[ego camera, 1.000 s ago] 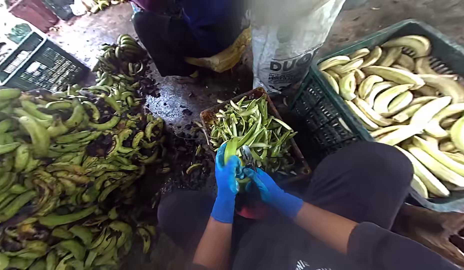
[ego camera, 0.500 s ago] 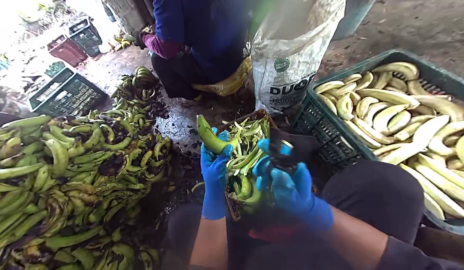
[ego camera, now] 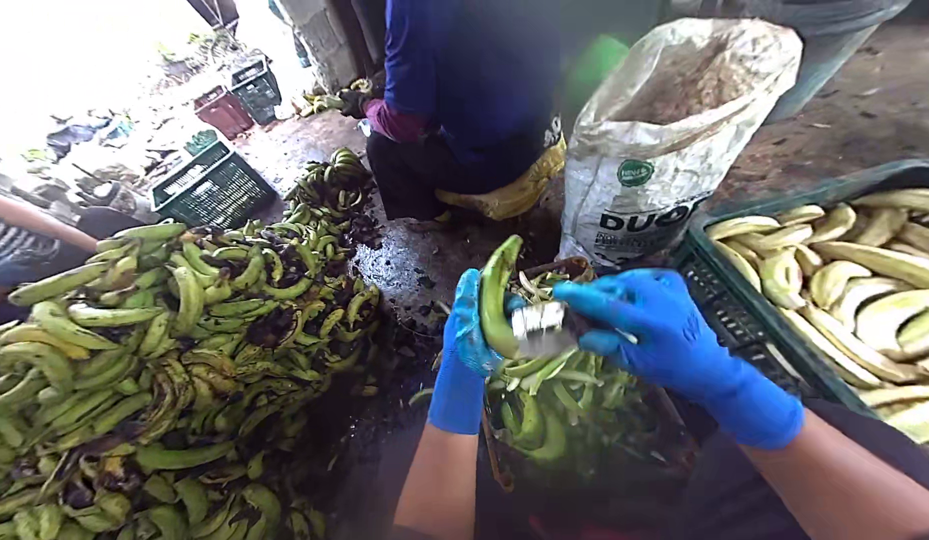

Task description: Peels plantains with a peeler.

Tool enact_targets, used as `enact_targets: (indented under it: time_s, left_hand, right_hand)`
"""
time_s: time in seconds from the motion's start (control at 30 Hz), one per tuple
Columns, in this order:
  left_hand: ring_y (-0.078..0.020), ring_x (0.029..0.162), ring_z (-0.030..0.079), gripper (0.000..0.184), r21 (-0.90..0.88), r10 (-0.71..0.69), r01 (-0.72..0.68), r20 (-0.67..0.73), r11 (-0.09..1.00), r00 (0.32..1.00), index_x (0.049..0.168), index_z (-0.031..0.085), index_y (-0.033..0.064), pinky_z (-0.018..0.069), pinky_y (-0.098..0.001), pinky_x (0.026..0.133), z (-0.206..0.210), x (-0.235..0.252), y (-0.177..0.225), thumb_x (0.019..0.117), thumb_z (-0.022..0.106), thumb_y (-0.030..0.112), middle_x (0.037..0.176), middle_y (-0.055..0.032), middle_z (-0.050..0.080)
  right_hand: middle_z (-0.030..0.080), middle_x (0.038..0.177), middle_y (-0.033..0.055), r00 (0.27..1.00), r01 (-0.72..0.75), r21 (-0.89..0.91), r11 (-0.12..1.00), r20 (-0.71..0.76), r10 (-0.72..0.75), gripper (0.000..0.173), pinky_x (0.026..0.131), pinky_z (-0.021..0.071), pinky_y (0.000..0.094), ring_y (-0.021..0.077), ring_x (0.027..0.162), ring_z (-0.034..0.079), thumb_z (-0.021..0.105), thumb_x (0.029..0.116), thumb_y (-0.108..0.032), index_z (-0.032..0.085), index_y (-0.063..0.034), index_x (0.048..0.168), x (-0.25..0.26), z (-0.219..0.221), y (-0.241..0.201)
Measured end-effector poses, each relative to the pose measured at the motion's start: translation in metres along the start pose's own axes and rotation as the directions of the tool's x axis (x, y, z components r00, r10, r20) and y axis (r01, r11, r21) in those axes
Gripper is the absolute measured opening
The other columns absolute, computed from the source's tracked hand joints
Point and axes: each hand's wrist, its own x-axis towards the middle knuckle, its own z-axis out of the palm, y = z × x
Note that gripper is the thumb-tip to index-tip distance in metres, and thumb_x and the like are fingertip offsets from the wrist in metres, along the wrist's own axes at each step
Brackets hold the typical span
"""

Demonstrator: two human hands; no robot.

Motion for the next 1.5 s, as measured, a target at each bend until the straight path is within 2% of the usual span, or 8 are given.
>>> enact_targets:
  time_s: [0.27,0.5,0.6,0.8,1.03,1.13,1.27,1.5]
  left_hand:
    - [-0.0177,0.082,0.069,0.040,0.000,0.041,-0.041,-0.026,0.999,0.999,0.141,0.050,0.0107,0.0608,-0.0331,0.071,-0.001,-0.011,-0.041,0.1054,0.046,0.027,0.105,-0.0118,0.068]
    - [-0.0141,0.085,0.069,0.054,0.067,0.102,-0.107,0.063,0.992,0.993,0.144,0.052,0.0189,0.0601,-0.0295,0.071,-0.026,0.011,-0.020,0.0973,0.060,0.045,0.114,-0.0077,0.068]
    - [-0.0218,0.072,0.071,0.055,-0.143,-0.007,0.034,0.182,0.989,0.983,0.140,0.049,0.0120,0.0608,-0.0311,0.062,-0.016,0.012,-0.026,0.0953,0.067,0.040,0.101,-0.0170,0.072]
    - [-0.0127,0.081,0.069,0.067,0.178,0.344,-0.353,0.077,0.919,0.936,0.152,0.042,0.0179,0.0585,-0.0282,0.074,-0.015,0.010,-0.023,0.0972,0.059,0.053,0.104,-0.0075,0.072]
    - [-0.0200,0.081,0.071,0.057,0.197,-0.098,0.059,0.192,0.979,0.976,0.151,0.040,0.0100,0.0606,-0.0316,0.072,-0.004,-0.009,-0.038,0.1039,0.047,0.041,0.107,-0.0163,0.072]
    - [-0.0214,0.082,0.072,0.046,0.121,0.074,-0.087,0.108,0.989,0.991,0.150,0.039,0.0152,0.0618,-0.0337,0.071,-0.012,0.003,-0.028,0.1081,0.036,0.034,0.115,-0.0159,0.070]
    - [-0.0232,0.097,0.072,0.068,-0.023,0.476,-0.476,0.004,0.879,0.879,0.147,0.041,0.0193,0.0615,-0.0378,0.082,-0.011,0.010,-0.029,0.0917,0.071,0.046,0.121,-0.0111,0.069]
    - [-0.0189,0.086,0.070,0.052,0.357,-0.214,0.146,0.159,0.922,0.964,0.151,0.044,0.0113,0.0604,-0.0330,0.078,-0.011,-0.002,-0.029,0.1021,0.049,0.028,0.108,-0.0142,0.071]
  right_hand:
    - [0.064,0.120,0.0269,0.876,-0.462,-0.190,0.867,-0.252,0.411,0.052,0.077,0.0444,0.0676,0.0471,0.099,0.063,0.053,0.1027,-0.049,0.056,-0.0239,0.148,0.027,0.004,0.040]
    - [0.073,0.117,0.0042,0.980,-0.191,0.255,0.948,0.002,0.197,0.054,0.083,0.0565,0.0443,0.0156,0.100,0.069,0.044,0.1023,-0.061,0.067,-0.0263,0.136,0.003,0.015,0.002]
    - [0.069,0.118,0.0135,0.918,-0.380,0.180,0.907,-0.044,0.393,0.058,0.083,0.0543,0.0492,0.0260,0.100,0.066,0.048,0.1009,-0.058,0.062,-0.0196,0.142,0.010,0.005,0.018]
    - [0.073,0.115,0.0019,0.975,-0.199,0.213,0.957,0.140,0.171,0.057,0.083,0.0483,0.0490,0.0184,0.102,0.066,0.036,0.1009,-0.069,0.064,-0.0365,0.138,-0.008,0.015,-0.025]
    - [0.065,0.117,0.0244,0.902,-0.362,-0.185,0.913,-0.317,0.293,0.054,0.079,0.0467,0.0631,0.0428,0.098,0.064,0.051,0.1018,-0.054,0.061,-0.0207,0.143,0.029,0.005,0.035]
    - [0.068,0.118,0.0194,0.933,-0.331,-0.068,0.941,-0.175,0.315,0.054,0.076,0.0498,0.0622,0.0375,0.097,0.067,0.052,0.1009,-0.053,0.062,-0.0197,0.142,0.025,0.012,0.014]
    - [0.073,0.113,0.0050,0.995,-0.099,0.084,0.992,0.014,0.098,0.051,0.080,0.0469,0.0497,0.0206,0.097,0.068,0.042,0.1014,-0.063,0.065,-0.0362,0.137,0.000,0.028,-0.025]
    - [0.069,0.118,0.0204,0.925,-0.342,-0.137,0.930,-0.227,0.306,0.056,0.081,0.0452,0.0627,0.0392,0.101,0.066,0.046,0.1009,-0.062,0.063,-0.0275,0.141,0.032,0.011,0.042]
